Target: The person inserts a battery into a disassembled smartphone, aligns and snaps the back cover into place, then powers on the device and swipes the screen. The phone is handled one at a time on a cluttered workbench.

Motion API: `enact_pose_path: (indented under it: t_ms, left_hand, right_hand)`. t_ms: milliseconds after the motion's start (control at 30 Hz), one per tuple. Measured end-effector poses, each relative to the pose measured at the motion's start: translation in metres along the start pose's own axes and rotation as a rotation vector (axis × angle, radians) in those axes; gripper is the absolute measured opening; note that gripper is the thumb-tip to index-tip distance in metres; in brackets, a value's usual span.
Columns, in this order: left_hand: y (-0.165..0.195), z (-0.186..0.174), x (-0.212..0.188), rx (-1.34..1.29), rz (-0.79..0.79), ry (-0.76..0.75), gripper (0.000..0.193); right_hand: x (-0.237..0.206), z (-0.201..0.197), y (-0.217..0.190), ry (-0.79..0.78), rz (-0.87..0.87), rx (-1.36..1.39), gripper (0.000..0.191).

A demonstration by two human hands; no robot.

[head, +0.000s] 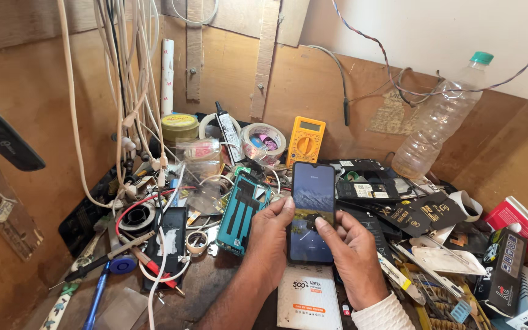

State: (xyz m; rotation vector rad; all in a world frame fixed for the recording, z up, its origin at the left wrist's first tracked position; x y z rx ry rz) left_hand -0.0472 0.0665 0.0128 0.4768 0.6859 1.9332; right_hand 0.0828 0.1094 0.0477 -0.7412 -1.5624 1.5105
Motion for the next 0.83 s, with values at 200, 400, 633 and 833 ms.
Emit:
enact_pose_path:
  t_ms: [200,400,633,833]
  left_hand:
    - [0.001,-0.001,0.002,-0.012,-0.023,0.017,0.028]
    - [-0.002,0.001,0.003,0.008,-0.020,-0.002,0.028]
    - [-0.004,-0.002,0.003,0.020,-0.031,0.002,0.028]
    - [-0.010,-0.007,0.008,-0.003,-0.040,0.015,0.030]
  right_hand:
    - [0.004,-0.001,0.006,-0.007,0.025,0.007,0.027]
    - [0.010,-0.024,0.020,0.142,0.074,-0.034,0.048]
    - [0.008,-0.024,0.021,0.172,0.122,0.017,0.048]
    - [0.006,-0.017,0.015,0.125,0.107,0.087,0.054]
Point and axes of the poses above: each hand's wrist, its own x-axis towards the middle knuckle, its own z-axis out of the palm, y = z × x, the point moved 7 cm from there along x, towards the middle knuckle, and after that the axes turned 2 degrees about x, right-handed, at the moved point
